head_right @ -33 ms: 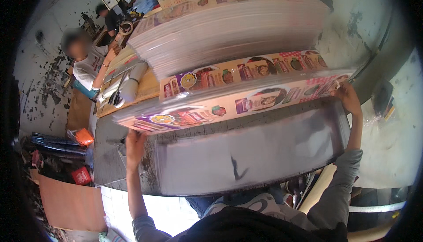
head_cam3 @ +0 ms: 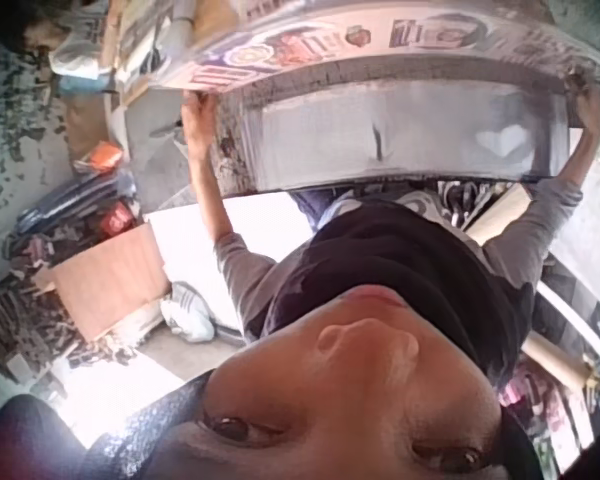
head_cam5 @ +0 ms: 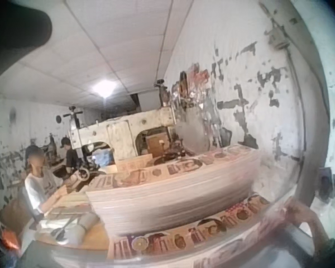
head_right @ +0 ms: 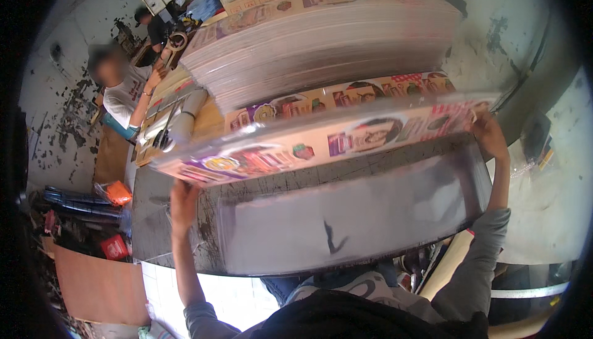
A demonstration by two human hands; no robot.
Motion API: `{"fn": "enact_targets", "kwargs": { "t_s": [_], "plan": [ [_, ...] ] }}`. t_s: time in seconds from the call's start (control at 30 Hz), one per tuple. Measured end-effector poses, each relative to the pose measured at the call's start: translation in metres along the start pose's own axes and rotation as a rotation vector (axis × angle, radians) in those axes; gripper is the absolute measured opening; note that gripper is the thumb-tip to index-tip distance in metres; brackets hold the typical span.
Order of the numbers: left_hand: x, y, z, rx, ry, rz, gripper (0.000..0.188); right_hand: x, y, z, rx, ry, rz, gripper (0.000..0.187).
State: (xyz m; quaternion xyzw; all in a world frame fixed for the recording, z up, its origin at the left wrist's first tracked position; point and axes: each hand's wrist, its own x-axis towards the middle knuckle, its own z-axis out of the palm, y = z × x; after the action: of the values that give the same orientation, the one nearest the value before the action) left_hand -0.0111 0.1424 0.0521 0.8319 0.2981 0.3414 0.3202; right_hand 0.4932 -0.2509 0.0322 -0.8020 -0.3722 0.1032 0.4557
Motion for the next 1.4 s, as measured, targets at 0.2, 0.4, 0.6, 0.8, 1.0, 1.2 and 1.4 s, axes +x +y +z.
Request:
{"fn": "enact_targets", "kwargs": {
  "t_s": [0.2, 0.4, 0.6, 0.8, 1.0, 1.2, 1.4],
  "plan": [
    [0.13, 0.077, -0.042, -0.285, 0.083, 0.087, 0.032, 0.097, -0.091, -0.035, 0.356, 0.302, -0.252, 0.04],
    [0.252, 0.059, -0.046, -0.063, 0.042, -0.079, 0.043, 0.206, -0.114, -0.052, 0.111, 0.268, -0.172, 0.04],
    [0.238, 0.049, -0.004, -0.229, 0.141, -0.199, 0.058, 0.2, -0.128, -0.024, -0.335, 0.485, -0.058, 0.042],
    [0.236, 0.037, 0.015, -0.532, 0.188, -0.146, 0.06, 0.203, -0.103, -0.02, 0.216, 0.351, -0.059, 0.052],
    [0.185, 0.027, 0.002, -0.728, 0.123, -0.181, 0.069, 0.163, -0.091, -0.011, 0.365, 0.577, 0.078, 0.071],
    [0.024, 0.037, -0.003, 0.203, -0.406, -0.181, 0.074, 0.034, -0.001, -0.019, -0.046, -0.093, 0.305, 0.065],
    [-0.111, 0.002, -0.03, 1.039, -0.312, -0.431, 0.08, -0.093, 0.013, -0.003, -0.194, -0.094, 0.157, 0.047]
  ]
}}
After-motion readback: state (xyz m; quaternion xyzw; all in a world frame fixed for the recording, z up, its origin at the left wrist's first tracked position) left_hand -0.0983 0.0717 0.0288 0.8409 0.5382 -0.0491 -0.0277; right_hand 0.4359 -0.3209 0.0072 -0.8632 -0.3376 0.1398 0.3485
